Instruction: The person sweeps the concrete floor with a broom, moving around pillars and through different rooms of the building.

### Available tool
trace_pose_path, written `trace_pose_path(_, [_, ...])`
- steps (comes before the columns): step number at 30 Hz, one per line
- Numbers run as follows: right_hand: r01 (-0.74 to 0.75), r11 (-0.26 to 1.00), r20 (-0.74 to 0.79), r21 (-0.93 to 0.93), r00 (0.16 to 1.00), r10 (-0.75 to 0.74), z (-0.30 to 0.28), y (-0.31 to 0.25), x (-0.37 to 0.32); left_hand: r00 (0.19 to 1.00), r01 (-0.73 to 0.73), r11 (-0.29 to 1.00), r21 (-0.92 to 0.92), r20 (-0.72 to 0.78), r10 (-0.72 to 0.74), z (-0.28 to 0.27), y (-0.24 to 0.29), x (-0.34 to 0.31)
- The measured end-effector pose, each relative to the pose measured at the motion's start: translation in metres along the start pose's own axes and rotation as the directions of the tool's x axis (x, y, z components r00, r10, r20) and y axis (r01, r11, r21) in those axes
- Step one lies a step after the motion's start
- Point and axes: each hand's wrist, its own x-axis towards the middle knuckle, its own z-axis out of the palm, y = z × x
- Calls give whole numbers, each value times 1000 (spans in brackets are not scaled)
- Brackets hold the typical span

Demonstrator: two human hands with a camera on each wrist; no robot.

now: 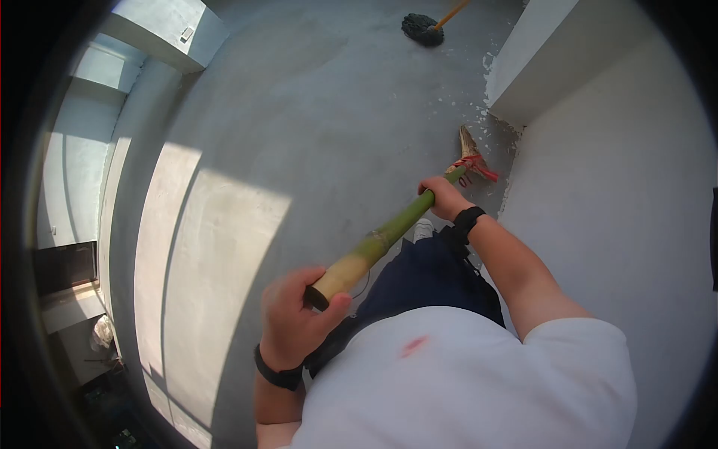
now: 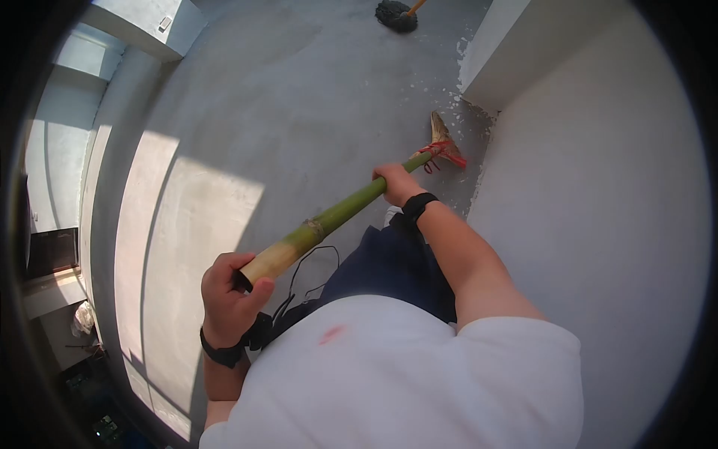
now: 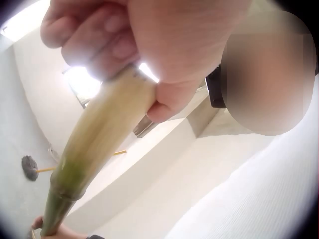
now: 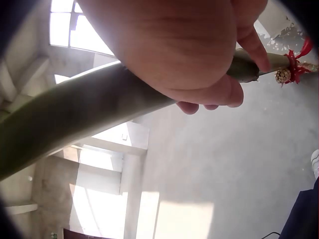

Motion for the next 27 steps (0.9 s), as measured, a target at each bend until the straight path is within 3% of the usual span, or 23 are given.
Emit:
trace_pose_path(1, [28, 999, 64, 41, 997, -31, 9, -33, -2, 987, -131, 988, 87, -84, 138, -20, 1, -23])
trace_pose_path(3, [100, 993, 256, 62, 960, -112, 36, -82, -10, 930, -313, 914, 256, -111, 350, -57, 11, -66])
trace_pose_path(5, [210, 972, 273, 109, 934, -232, 48, -135, -29, 902, -353, 884, 306, -139, 408, -80, 24, -109])
trace_pose_path(7, [272, 955, 296, 116, 908, -295, 52, -164, -45, 804, -403, 757, 514, -195, 561, -101, 19, -144])
trace_pose_path(10, [300, 951, 309, 78, 899, -309, 59, -182, -61, 759, -323, 807, 494, -374, 533, -108, 3, -178])
trace_pose_path(13, [290, 957, 291, 18, 914, -282, 51, -148, -61, 905, -245, 892, 381, -240, 351, -95, -6, -181])
trace_pose_path(18, [247, 961, 259, -128, 943, -208, 20, -59, -29, 980, -89, 967, 237, -152, 128, -48, -9, -122])
trace_pose_path(20, [180, 968, 239, -176, 961, -135, 5, -18, -9, 997, 2, 979, 204, -73, 13, -29, -9, -92])
trace_pose_path(25, [6, 961, 244, -276, 968, 64, -48, 63, 32, 995, 99, 992, 82, -9, -99, 31, -5, -7])
trace_pose_path(27, [21, 944, 260, -328, 963, 69, -57, 97, 47, 990, 130, 988, 83, 41, -133, 56, -7, 22])
